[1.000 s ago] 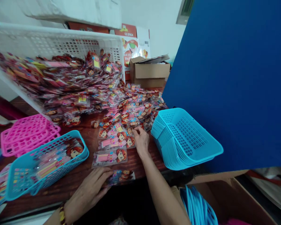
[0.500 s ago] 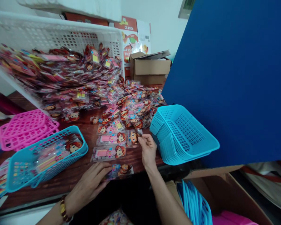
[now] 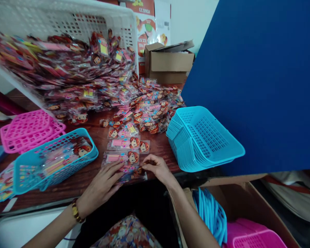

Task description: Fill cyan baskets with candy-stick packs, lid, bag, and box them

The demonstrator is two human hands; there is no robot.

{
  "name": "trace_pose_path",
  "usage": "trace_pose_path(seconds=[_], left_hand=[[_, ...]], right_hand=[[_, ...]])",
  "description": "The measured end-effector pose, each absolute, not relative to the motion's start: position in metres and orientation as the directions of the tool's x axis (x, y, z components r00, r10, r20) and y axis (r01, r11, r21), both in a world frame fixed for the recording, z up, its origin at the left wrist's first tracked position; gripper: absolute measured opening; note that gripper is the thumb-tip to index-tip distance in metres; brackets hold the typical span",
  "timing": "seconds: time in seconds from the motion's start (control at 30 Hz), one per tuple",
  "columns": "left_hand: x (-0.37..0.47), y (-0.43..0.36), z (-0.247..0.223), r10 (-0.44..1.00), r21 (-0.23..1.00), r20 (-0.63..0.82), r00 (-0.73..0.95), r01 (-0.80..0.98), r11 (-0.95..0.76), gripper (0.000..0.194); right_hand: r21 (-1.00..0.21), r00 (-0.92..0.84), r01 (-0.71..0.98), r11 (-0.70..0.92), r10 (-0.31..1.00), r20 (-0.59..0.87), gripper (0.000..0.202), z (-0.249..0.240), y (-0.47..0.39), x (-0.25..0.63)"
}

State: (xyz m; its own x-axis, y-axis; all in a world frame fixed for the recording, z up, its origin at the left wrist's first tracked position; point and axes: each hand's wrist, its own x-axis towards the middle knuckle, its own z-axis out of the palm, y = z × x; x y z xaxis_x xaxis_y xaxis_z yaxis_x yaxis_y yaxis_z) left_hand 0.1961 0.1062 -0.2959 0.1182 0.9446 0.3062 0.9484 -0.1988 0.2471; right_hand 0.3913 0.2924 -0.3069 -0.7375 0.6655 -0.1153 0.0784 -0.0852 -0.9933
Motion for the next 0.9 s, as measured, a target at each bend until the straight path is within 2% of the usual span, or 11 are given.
trace_pose_path(seconds=[0.07,0.17,0.47,0.63,0.67,0.7,0.73,0.8,0.83,0.9], left_hand=[[0.195,0.106,-0.298,0.948,0.253,0.295,0.118,0.947,-0.197,0.031],[0.197,0.107,-0.297,0.955,0.255,0.278,0.102,0.951,-0.176,0.034],[0.196,0.118,-0.282,0.961,0.189,0.255,0.109,0.969,-0.160,0.026],[0.193,0.121,-0.290,0.965,0.183,0.218,0.147,0.965,-0.188,0.033],[0.193,0.121,-0.293,0.962,0.193,0.232,0.143,0.963,-0.190,0.034],[0.192,0.121,-0.295,0.956,0.201,0.258,0.138,0.960,-0.193,0.035],[0.192,0.122,-0.298,0.947,0.203,0.292,0.134,0.959,-0.198,0.036],[0.192,0.122,-0.301,0.924,0.184,0.362,0.126,0.962,-0.203,0.044],[0.192,0.123,-0.302,0.916,0.167,0.383,0.123,0.966,-0.199,0.051],[0.192,0.124,-0.303,0.917,0.134,0.381,0.117,0.974,-0.180,0.066]], right_hand=[[-0.993,-0.712,0.118,-0.031,0.694,-0.107,0.017,-0.309,0.297,0.395],[-0.991,-0.714,0.124,-0.046,0.689,-0.122,0.020,-0.311,0.301,0.396],[-0.986,-0.850,0.166,0.001,0.506,-0.143,0.011,-0.299,0.296,0.388],[-0.979,-0.915,0.185,0.083,0.377,-0.141,0.019,-0.269,0.305,0.389],[-0.982,-0.898,0.159,0.098,0.429,-0.103,0.021,-0.264,0.310,0.385],[-0.984,-0.838,0.131,0.120,0.544,-0.046,0.023,-0.262,0.318,0.379],[-0.983,-0.720,0.114,0.142,0.693,0.017,0.026,-0.261,0.327,0.371],[-0.981,-0.354,0.138,0.138,0.932,0.081,0.033,-0.265,0.350,0.349],[-0.980,-0.206,0.176,0.097,0.977,0.059,0.037,-0.268,0.363,0.337],[-0.970,-0.119,0.241,-0.008,0.992,-0.037,0.042,-0.276,0.388,0.312]])
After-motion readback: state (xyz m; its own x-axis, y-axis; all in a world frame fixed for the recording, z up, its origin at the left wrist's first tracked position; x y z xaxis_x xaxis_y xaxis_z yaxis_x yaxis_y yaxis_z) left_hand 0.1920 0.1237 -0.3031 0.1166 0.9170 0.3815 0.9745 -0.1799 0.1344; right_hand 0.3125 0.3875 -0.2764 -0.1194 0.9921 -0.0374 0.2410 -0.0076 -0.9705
